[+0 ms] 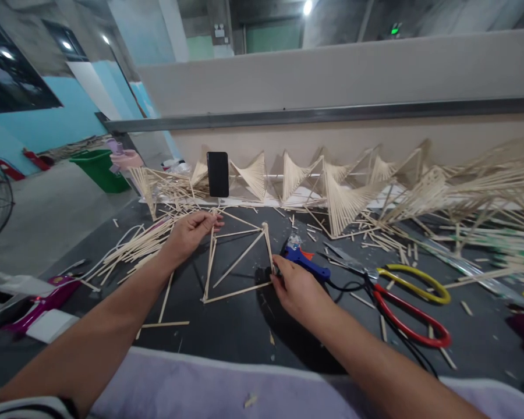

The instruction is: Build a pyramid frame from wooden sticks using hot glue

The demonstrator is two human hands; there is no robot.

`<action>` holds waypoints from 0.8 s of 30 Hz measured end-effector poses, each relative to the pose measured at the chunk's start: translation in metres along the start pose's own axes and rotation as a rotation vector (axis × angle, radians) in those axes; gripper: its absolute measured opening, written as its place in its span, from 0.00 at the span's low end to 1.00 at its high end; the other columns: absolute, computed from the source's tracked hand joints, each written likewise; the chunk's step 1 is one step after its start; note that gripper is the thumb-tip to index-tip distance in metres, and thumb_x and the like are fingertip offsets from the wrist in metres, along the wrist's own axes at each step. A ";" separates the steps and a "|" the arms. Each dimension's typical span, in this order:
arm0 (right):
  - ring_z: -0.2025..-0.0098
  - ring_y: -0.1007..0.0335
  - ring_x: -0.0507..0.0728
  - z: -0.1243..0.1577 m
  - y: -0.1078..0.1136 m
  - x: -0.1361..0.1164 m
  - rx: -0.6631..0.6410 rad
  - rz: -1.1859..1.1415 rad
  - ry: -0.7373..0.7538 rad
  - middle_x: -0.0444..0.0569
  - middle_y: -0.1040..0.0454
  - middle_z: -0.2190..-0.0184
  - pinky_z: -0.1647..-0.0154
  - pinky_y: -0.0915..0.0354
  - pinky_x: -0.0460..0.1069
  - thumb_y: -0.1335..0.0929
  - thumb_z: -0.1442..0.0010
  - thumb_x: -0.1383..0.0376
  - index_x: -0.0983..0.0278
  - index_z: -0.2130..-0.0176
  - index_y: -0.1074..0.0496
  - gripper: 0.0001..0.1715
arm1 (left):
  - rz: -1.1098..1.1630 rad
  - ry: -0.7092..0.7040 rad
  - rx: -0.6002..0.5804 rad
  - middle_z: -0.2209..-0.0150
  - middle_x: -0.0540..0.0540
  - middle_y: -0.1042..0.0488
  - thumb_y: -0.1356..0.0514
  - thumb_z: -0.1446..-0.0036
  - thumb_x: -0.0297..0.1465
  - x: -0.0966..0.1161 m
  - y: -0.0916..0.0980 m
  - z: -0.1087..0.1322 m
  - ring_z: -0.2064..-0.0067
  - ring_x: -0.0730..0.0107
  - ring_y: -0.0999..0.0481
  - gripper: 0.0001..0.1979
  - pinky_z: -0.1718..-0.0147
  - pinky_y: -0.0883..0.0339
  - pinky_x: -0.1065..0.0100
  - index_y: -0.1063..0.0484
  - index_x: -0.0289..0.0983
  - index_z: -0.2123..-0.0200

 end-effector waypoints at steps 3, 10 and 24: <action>0.64 0.30 0.55 0.001 -0.005 -0.001 -0.052 -0.019 -0.024 0.52 0.27 0.62 0.63 0.36 0.49 0.41 0.41 0.66 0.64 0.49 0.39 0.20 | 0.023 0.009 0.000 0.61 0.43 0.24 0.44 0.46 0.45 0.000 -0.001 -0.001 0.63 0.64 0.24 0.18 0.63 0.29 0.65 0.26 0.36 0.66; 0.65 0.31 0.54 0.002 -0.011 0.001 -0.100 -0.022 -0.029 0.51 0.28 0.65 0.65 0.39 0.47 0.42 0.41 0.67 0.65 0.48 0.42 0.20 | 0.071 0.033 0.000 0.61 0.43 0.24 0.43 0.48 0.46 -0.001 -0.003 -0.001 0.62 0.63 0.24 0.19 0.62 0.29 0.64 0.26 0.35 0.66; 0.65 0.30 0.55 0.003 -0.012 0.004 -0.102 -0.015 -0.056 0.51 0.27 0.64 0.65 0.38 0.47 0.42 0.41 0.66 0.64 0.47 0.42 0.22 | 0.041 0.018 -0.006 0.60 0.43 0.24 0.44 0.47 0.45 0.000 -0.002 -0.001 0.63 0.64 0.24 0.18 0.62 0.30 0.65 0.26 0.35 0.66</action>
Point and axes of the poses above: each hand's wrist, its own z-axis away from the middle knuckle, its own y-axis out of the back of the hand, x = y × z, the point moved 9 cm from there along -z, towards the middle knuckle
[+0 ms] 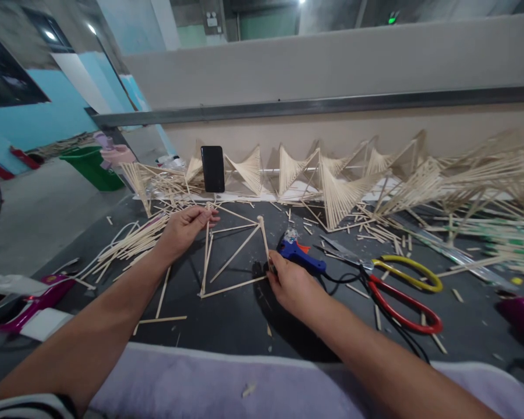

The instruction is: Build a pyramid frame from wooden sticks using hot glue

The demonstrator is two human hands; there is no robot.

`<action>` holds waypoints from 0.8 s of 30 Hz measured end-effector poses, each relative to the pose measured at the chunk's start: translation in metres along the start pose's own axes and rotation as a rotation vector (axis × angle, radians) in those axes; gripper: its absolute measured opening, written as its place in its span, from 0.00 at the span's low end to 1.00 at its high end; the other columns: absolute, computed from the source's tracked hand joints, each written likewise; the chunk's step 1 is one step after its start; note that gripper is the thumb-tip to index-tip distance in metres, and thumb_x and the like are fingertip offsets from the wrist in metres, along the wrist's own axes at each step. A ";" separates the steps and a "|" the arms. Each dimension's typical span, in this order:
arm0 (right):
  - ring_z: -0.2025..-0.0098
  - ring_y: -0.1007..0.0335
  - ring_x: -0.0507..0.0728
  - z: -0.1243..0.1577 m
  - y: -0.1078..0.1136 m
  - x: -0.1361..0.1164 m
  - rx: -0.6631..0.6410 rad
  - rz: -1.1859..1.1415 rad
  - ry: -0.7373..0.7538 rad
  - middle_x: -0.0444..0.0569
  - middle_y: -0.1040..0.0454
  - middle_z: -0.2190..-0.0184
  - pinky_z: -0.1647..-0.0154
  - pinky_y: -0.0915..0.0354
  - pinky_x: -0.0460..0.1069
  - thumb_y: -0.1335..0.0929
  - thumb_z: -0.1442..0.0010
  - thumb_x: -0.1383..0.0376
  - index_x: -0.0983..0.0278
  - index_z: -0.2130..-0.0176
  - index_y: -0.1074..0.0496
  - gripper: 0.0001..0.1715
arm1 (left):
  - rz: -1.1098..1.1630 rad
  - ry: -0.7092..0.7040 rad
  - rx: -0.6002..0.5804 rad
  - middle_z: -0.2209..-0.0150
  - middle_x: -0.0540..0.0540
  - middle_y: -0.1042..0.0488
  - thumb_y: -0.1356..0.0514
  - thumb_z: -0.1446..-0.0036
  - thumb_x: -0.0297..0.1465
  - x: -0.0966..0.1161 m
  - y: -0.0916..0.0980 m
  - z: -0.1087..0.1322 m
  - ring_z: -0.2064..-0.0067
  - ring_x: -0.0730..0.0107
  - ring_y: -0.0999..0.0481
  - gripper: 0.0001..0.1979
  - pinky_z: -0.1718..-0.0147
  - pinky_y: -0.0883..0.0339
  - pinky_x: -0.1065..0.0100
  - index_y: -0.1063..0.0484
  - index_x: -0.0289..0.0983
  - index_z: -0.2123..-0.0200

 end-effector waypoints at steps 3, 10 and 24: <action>0.65 0.30 0.55 0.001 -0.001 -0.001 -0.016 -0.030 -0.004 0.51 0.27 0.62 0.64 0.37 0.47 0.42 0.41 0.66 0.64 0.46 0.44 0.23 | -0.021 -0.011 0.008 0.61 0.43 0.24 0.44 0.46 0.44 0.000 0.001 0.000 0.63 0.64 0.24 0.17 0.63 0.30 0.65 0.26 0.36 0.66; 0.62 0.29 0.55 0.001 0.000 -0.001 -0.002 -0.044 -0.010 0.52 0.27 0.62 0.62 0.36 0.47 0.42 0.41 0.66 0.64 0.46 0.43 0.23 | -0.025 -0.013 0.010 0.62 0.44 0.23 0.44 0.46 0.45 -0.001 0.001 0.000 0.65 0.65 0.24 0.18 0.64 0.30 0.65 0.25 0.36 0.64; 0.64 0.29 0.55 0.001 0.000 0.000 -0.019 -0.012 -0.038 0.52 0.26 0.64 0.63 0.37 0.47 0.41 0.42 0.67 0.64 0.46 0.42 0.23 | -0.030 -0.023 -0.004 0.61 0.44 0.24 0.45 0.45 0.45 0.002 0.000 0.000 0.63 0.65 0.24 0.18 0.62 0.30 0.65 0.26 0.36 0.65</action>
Point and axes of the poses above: each hand's wrist, its own z-axis away from the middle knuckle, its own y-axis out of the back of the hand, x = y × z, the point moved 9 cm from there along -z, towards the middle knuckle
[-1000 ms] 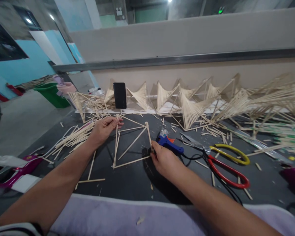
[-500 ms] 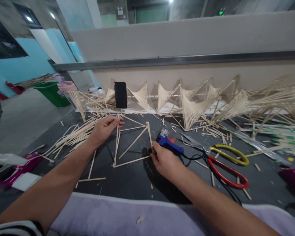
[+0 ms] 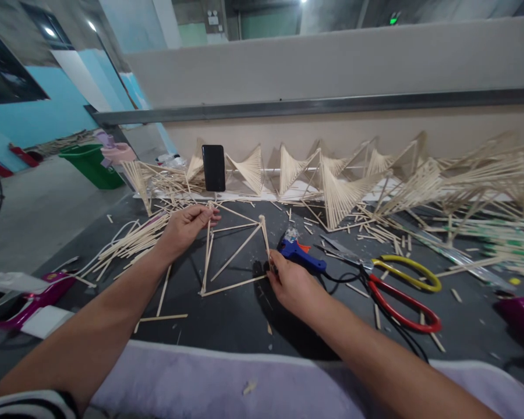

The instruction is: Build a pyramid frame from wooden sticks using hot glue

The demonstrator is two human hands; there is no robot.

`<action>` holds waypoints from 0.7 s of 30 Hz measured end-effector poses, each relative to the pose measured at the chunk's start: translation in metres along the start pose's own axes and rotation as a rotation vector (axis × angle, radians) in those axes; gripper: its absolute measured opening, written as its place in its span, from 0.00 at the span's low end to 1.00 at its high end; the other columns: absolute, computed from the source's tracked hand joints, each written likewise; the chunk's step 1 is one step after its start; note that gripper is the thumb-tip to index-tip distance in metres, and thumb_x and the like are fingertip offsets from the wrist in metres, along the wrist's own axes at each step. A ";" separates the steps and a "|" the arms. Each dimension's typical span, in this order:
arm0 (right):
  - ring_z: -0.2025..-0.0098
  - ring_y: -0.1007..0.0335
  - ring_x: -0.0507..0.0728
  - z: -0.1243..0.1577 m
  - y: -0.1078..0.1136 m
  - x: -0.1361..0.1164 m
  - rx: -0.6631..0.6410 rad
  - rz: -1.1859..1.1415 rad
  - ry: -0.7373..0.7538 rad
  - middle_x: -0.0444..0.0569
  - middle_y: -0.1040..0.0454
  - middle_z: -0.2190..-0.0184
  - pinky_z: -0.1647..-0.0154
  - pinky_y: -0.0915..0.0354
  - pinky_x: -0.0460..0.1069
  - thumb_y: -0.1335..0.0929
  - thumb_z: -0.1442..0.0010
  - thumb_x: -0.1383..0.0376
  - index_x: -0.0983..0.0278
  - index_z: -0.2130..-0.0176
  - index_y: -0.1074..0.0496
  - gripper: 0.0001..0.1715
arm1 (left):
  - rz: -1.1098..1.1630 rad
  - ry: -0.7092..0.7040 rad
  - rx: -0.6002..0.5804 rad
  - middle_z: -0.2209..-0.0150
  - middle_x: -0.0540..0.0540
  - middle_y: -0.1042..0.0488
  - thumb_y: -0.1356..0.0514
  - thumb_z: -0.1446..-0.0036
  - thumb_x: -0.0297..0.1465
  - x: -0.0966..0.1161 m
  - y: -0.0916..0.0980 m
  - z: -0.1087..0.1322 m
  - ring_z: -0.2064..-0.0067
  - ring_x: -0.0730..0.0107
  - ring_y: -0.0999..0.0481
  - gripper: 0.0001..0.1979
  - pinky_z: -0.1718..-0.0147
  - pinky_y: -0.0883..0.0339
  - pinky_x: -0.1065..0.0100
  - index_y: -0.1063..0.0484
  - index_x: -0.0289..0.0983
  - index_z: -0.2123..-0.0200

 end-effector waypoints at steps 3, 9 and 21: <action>0.64 0.29 0.55 0.000 -0.001 0.001 0.016 -0.003 0.025 0.51 0.26 0.66 0.64 0.37 0.47 0.41 0.42 0.68 0.65 0.46 0.42 0.23 | -0.003 0.003 0.000 0.62 0.44 0.24 0.45 0.46 0.45 -0.001 0.000 0.000 0.63 0.65 0.24 0.19 0.63 0.30 0.66 0.26 0.35 0.64; 0.65 0.29 0.55 -0.001 -0.003 0.002 0.026 -0.022 0.057 0.51 0.26 0.65 0.64 0.37 0.47 0.41 0.41 0.67 0.65 0.46 0.42 0.22 | 0.040 0.008 0.001 0.61 0.44 0.24 0.44 0.46 0.44 0.000 -0.001 0.000 0.62 0.64 0.24 0.18 0.63 0.28 0.65 0.26 0.35 0.66; 0.69 0.29 0.53 0.000 0.002 0.000 0.055 0.032 0.037 0.49 0.25 0.69 0.69 0.40 0.44 0.39 0.43 0.68 0.64 0.47 0.40 0.23 | 0.046 0.024 -0.009 0.60 0.42 0.25 0.43 0.46 0.44 0.000 -0.001 0.000 0.61 0.63 0.24 0.18 0.61 0.28 0.62 0.26 0.34 0.66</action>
Point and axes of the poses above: each hand's wrist, its own z-axis away from the middle knuckle, its own y-axis out of the back of the hand, x = y × z, the point moved 9 cm from there along -z, towards the middle knuckle
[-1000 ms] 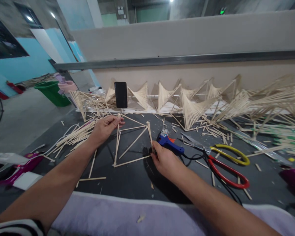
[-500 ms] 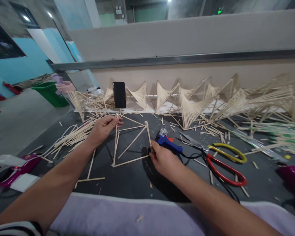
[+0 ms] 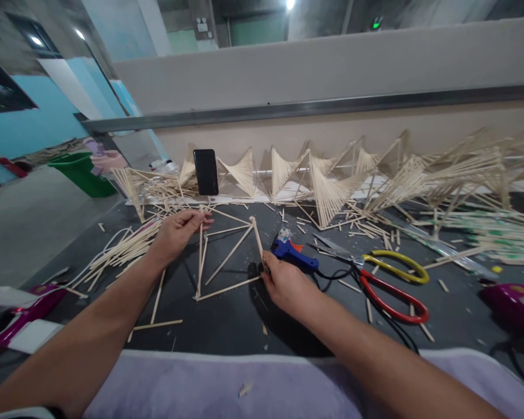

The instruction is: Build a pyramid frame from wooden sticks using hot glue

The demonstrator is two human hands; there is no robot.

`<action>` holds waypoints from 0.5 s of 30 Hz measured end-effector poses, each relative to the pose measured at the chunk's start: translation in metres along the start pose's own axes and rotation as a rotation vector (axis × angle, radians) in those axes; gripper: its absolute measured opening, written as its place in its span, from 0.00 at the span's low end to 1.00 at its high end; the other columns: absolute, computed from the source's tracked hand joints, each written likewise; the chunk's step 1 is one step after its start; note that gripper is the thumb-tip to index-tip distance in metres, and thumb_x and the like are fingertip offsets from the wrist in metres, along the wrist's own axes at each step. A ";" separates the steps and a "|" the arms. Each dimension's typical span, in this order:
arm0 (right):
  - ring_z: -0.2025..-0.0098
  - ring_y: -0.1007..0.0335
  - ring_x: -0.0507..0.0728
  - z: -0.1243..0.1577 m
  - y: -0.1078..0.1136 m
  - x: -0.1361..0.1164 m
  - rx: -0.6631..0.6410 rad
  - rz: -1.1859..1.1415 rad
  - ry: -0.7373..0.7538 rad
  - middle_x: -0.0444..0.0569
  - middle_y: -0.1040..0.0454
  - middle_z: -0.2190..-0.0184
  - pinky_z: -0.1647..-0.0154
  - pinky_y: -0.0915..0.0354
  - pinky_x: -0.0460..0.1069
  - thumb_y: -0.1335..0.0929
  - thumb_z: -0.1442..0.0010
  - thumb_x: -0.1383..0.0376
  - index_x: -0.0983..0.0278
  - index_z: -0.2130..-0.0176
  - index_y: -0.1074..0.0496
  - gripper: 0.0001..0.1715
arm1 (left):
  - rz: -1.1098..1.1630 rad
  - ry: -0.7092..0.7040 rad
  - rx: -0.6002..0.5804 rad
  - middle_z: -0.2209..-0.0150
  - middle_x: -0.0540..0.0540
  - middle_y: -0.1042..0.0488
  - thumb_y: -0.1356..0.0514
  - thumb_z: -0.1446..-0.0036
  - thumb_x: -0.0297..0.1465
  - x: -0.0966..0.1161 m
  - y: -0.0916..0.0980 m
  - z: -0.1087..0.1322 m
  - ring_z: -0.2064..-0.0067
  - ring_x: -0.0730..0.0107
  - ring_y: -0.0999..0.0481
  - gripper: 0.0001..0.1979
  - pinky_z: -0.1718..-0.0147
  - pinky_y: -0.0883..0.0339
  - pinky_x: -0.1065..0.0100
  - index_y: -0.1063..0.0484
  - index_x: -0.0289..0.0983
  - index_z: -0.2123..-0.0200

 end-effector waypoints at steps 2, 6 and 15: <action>0.69 0.29 0.53 0.000 0.001 -0.001 -0.004 0.006 -0.004 0.49 0.25 0.69 0.70 0.40 0.44 0.39 0.43 0.68 0.64 0.47 0.40 0.23 | 0.011 0.002 0.003 0.62 0.43 0.25 0.43 0.46 0.43 0.000 0.000 0.000 0.61 0.62 0.24 0.18 0.61 0.28 0.62 0.26 0.33 0.65; 0.69 0.29 0.53 0.001 0.002 -0.003 -0.025 0.014 -0.004 0.49 0.25 0.69 0.70 0.41 0.44 0.39 0.42 0.67 0.63 0.47 0.40 0.22 | 0.033 0.013 0.001 0.64 0.43 0.24 0.43 0.47 0.43 -0.002 0.000 0.000 0.61 0.61 0.24 0.18 0.60 0.28 0.61 0.26 0.34 0.63; 0.66 0.29 0.53 0.000 -0.001 -0.003 -0.053 0.021 -0.004 0.50 0.25 0.67 0.68 0.41 0.44 0.40 0.41 0.67 0.64 0.49 0.40 0.19 | 0.037 0.007 0.006 0.61 0.42 0.25 0.43 0.47 0.43 0.000 -0.001 -0.001 0.61 0.62 0.24 0.17 0.60 0.28 0.61 0.26 0.34 0.65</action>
Point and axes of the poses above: each hand's wrist, its own z-axis away from the middle knuckle, its own y-axis out of the back of the hand, x = y × z, the point moved 9 cm from there along -z, towards the middle knuckle
